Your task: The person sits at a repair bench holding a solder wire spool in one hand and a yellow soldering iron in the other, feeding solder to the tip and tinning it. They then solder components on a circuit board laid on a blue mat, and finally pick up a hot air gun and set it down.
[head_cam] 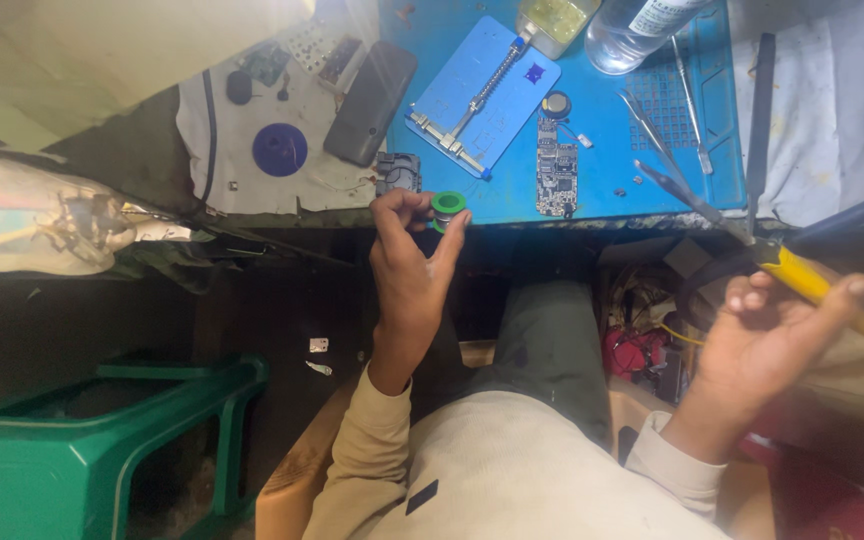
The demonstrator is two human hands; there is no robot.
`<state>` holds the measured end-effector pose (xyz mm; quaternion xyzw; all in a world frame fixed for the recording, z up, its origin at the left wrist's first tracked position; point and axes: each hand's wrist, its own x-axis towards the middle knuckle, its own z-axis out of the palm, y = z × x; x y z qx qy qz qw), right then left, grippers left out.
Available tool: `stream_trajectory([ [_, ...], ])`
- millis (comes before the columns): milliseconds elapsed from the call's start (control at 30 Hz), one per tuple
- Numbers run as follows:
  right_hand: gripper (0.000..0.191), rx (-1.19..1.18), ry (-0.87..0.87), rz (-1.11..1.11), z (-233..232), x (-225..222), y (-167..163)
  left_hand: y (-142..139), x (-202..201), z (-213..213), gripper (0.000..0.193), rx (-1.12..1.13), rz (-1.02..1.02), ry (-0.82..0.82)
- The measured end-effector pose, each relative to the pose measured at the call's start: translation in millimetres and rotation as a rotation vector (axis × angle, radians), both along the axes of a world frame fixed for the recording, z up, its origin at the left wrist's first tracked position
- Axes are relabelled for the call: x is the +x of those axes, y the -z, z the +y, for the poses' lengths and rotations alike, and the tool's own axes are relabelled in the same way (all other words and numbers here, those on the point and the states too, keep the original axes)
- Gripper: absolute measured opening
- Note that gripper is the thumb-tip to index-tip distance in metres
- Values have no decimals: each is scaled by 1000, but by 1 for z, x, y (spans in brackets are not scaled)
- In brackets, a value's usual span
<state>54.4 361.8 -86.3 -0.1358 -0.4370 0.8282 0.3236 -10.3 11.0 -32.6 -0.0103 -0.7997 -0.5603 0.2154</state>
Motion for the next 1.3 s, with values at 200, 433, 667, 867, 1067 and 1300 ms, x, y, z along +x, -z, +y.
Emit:
stream_trajectory([
  [200, 51, 882, 151, 181, -42, 6, -28, 0, 1, 0, 43, 8, 3, 4],
  [433, 37, 1687, -226, 88, -60, 17, -86, 1, 3, -1, 43, 10, 12, 0],
  [667, 31, 1608, -73, -73, -84, 20, -71, 1, 2, -1, 43, 14, 2, -9],
  [867, 32, 1623, -62, -127, -101, 21, -72, 1, 2, -3, 43, 26, 7, 15],
  [1067, 27, 1528, -68, -98, -110, 27, -62, 3, 2, -1, 44, 18, -3, -12],
  [1300, 40, 1381, 39, -153, -98, 26, -71, 3, 4, -2, 43, 29, -12, -1],
])
